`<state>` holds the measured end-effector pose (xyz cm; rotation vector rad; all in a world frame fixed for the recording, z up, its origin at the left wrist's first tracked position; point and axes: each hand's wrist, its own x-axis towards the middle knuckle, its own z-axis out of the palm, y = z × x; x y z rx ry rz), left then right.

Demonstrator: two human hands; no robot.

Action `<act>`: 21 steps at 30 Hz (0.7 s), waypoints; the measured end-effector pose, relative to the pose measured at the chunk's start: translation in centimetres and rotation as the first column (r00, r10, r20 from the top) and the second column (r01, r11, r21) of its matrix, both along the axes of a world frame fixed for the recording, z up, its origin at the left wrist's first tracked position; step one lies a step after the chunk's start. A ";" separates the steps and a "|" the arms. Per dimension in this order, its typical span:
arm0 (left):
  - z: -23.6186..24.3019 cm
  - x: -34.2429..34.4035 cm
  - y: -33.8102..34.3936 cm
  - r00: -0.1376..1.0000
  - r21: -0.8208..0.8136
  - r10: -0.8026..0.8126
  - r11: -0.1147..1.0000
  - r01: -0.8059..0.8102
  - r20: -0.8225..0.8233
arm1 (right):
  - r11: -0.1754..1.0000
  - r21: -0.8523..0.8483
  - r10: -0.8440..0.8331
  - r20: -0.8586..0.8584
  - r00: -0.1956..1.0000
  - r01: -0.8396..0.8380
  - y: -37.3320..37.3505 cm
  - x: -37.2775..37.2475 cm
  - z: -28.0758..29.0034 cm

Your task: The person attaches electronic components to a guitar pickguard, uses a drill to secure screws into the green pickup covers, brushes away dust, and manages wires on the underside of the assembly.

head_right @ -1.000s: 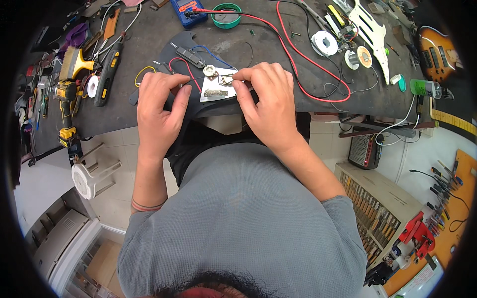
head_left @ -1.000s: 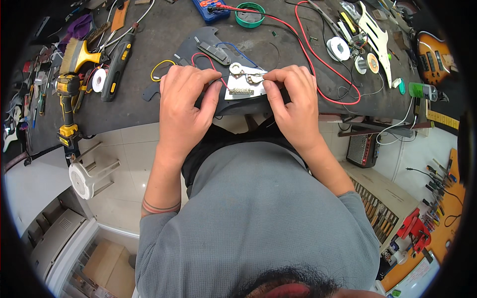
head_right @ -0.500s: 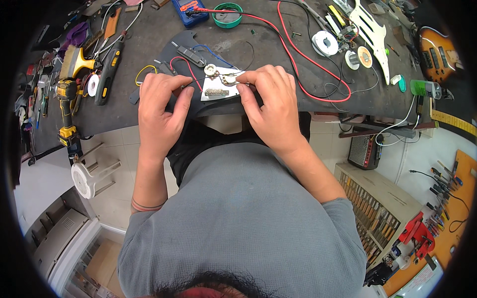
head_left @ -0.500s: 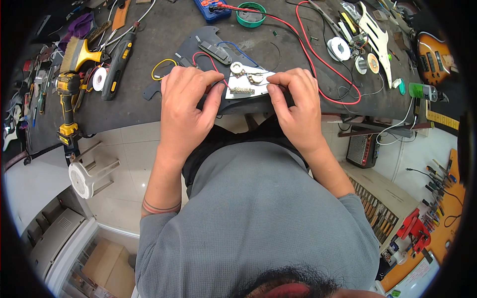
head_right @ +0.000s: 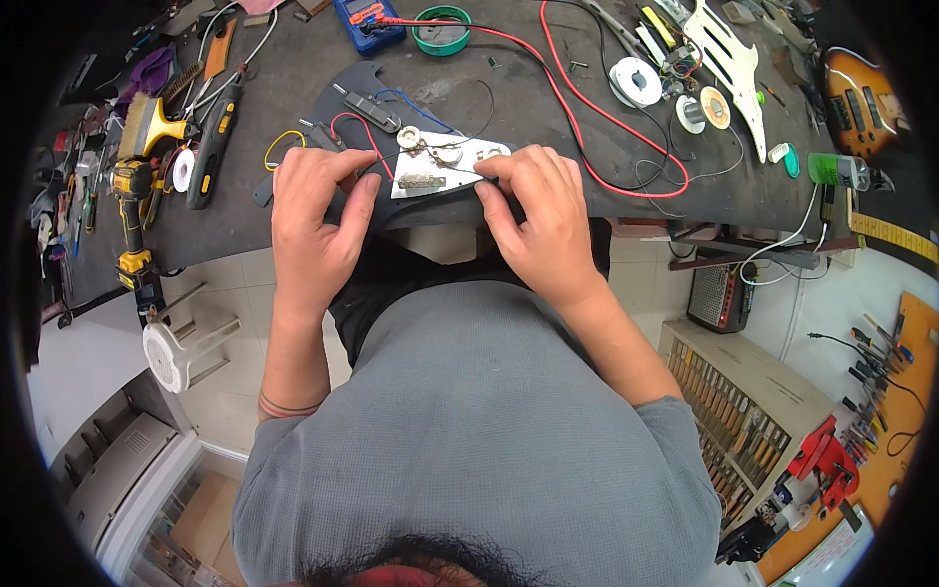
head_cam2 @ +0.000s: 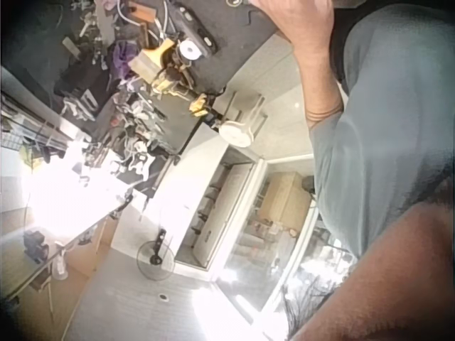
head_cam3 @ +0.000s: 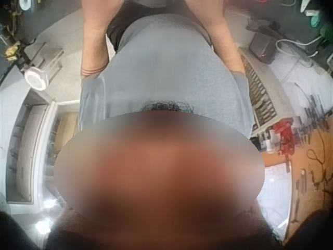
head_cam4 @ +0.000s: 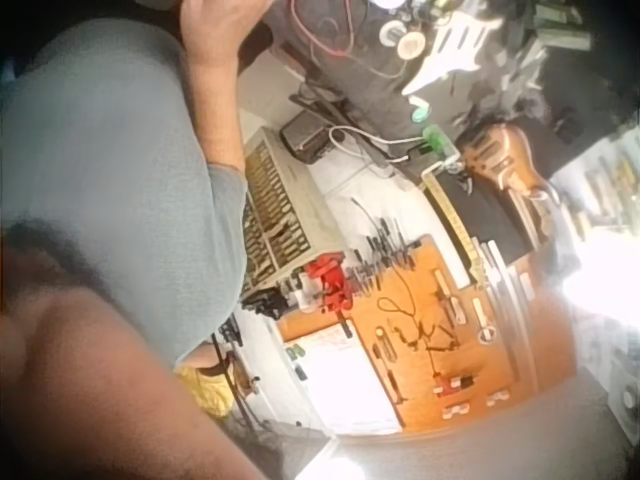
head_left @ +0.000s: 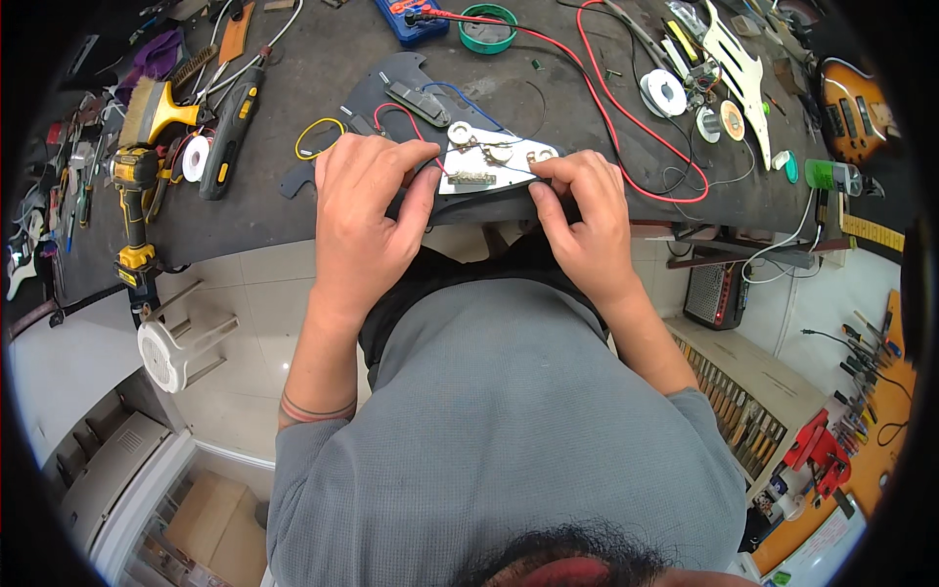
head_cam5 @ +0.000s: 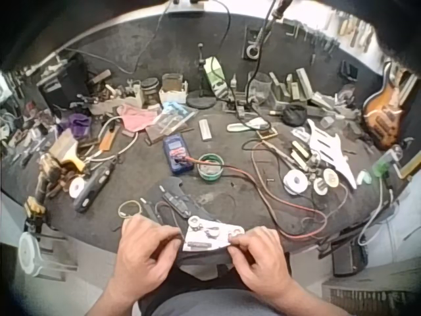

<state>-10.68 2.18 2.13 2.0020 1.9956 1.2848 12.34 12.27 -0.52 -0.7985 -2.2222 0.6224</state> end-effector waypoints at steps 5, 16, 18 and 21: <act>-0.4 0.1 0.1 1.000 0.004 0.016 1.000 -0.016 0.013 | 1.000 -0.005 0.021 -0.032 0.999 -0.022 0.3 0.3 -0.5; 0.1 0.5 -1.2 0.996 -0.022 0.002 1.000 -0.004 -0.089 | 0.994 -0.105 -0.004 -0.150 0.989 -0.012 1.9 1.3 -1.7; 0.2 0.0 -1.7 0.991 -0.002 0.009 1.000 -0.010 -0.135 | 0.990 -0.141 -0.021 -0.186 0.982 -0.005 2.0 1.1 -2.2; -0.2 -2.5 -2.8 0.977 0.040 0.022 0.999 -0.014 -0.212 | 0.998 -0.056 -0.028 -0.173 0.985 0.019 2.0 1.2 -3.3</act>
